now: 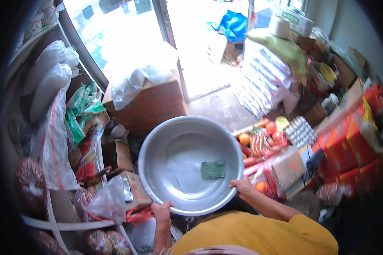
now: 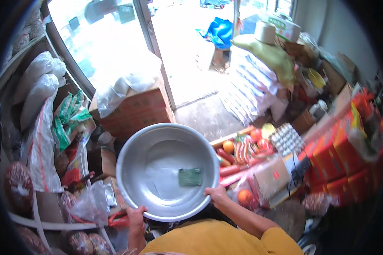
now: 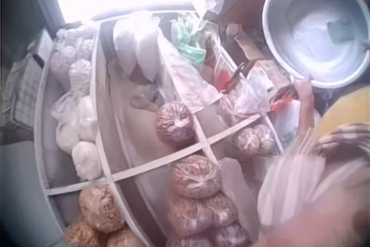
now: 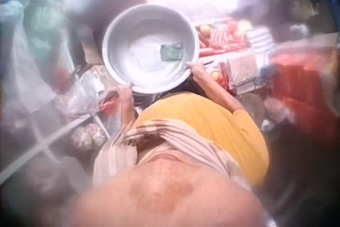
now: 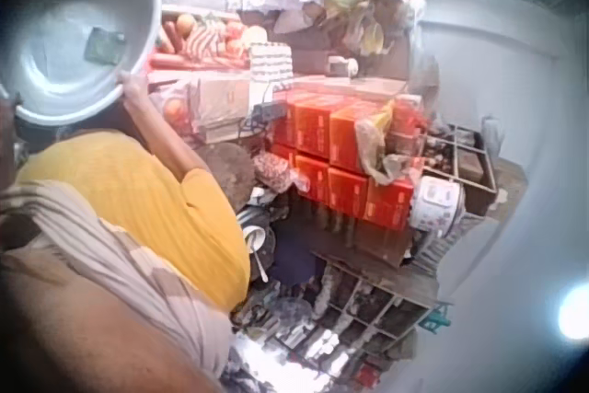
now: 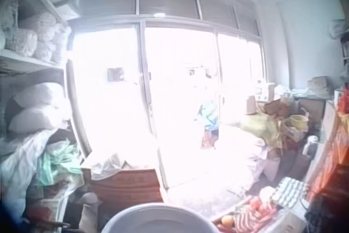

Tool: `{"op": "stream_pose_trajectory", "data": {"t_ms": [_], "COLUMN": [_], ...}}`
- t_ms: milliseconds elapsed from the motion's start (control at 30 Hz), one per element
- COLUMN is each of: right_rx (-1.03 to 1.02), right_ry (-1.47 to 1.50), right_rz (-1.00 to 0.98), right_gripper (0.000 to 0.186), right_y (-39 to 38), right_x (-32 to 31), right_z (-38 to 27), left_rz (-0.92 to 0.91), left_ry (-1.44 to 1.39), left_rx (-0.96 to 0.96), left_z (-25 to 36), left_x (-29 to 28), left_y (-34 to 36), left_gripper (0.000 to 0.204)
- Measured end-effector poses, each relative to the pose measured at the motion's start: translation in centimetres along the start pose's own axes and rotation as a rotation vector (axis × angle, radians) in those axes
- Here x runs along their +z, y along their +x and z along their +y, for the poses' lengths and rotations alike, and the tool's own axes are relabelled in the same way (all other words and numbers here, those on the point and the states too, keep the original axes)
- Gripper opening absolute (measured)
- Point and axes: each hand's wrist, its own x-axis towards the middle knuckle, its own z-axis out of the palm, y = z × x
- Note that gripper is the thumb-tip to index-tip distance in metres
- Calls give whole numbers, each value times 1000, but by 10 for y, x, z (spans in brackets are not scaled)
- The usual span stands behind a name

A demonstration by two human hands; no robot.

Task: The person pours water from a container into a large metal bowl containing a white powder, then stirs the mixture by hand to form a thick white paste. The person also handles a small green leaf and several packets of seasoning, adding some contents to the bowl.

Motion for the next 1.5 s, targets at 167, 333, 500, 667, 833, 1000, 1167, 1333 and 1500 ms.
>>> {"op": "stream_pose_trajectory", "data": {"t_ms": [167, 333, 500, 667, 833, 1000, 1167, 1333, 1500], "right_rx": [-106, -296, -179, -197, -184, -325, -227, -240, -268], "right_ry": [152, 229, 232, 256, 247, 55, -38, -86, -162], "right_rz": [60, 169, 216, 247, 214, 310, 217, 117, 50], "right_gripper": [25, 39, 39, 29, 17, 14, 28, 22, 19], "right_y": [89, 172, 237, 331, 459, 551, 660, 779, 892], "right_x": [13, 19, 25, 26, -18, -11, 12, 43, 91], "right_z": [-82, -140, -216, -290, -348, -463, -564, -644, -706], "left_rz": [-248, -467, -577, -641, -647, -566, -409, -363, -292], "left_ry": [93, 236, 294, 352, 280, 194, 12, -68, -211], "left_rx": [-53, -127, -134, -150, -211, -298, -268, -245, -209], "left_z": [57, 102, 121, 151, 153, 178, 192, 208, 236], "left_x": [106, 207, 311, 411, 518, 623, 697, 769, 816], "left_y": [115, 233, 329, 404, 475, 531, 600, 692, 781], "left_gripper": [26, 25, 14, 17, 18, 19, 19, 16, 23]}}
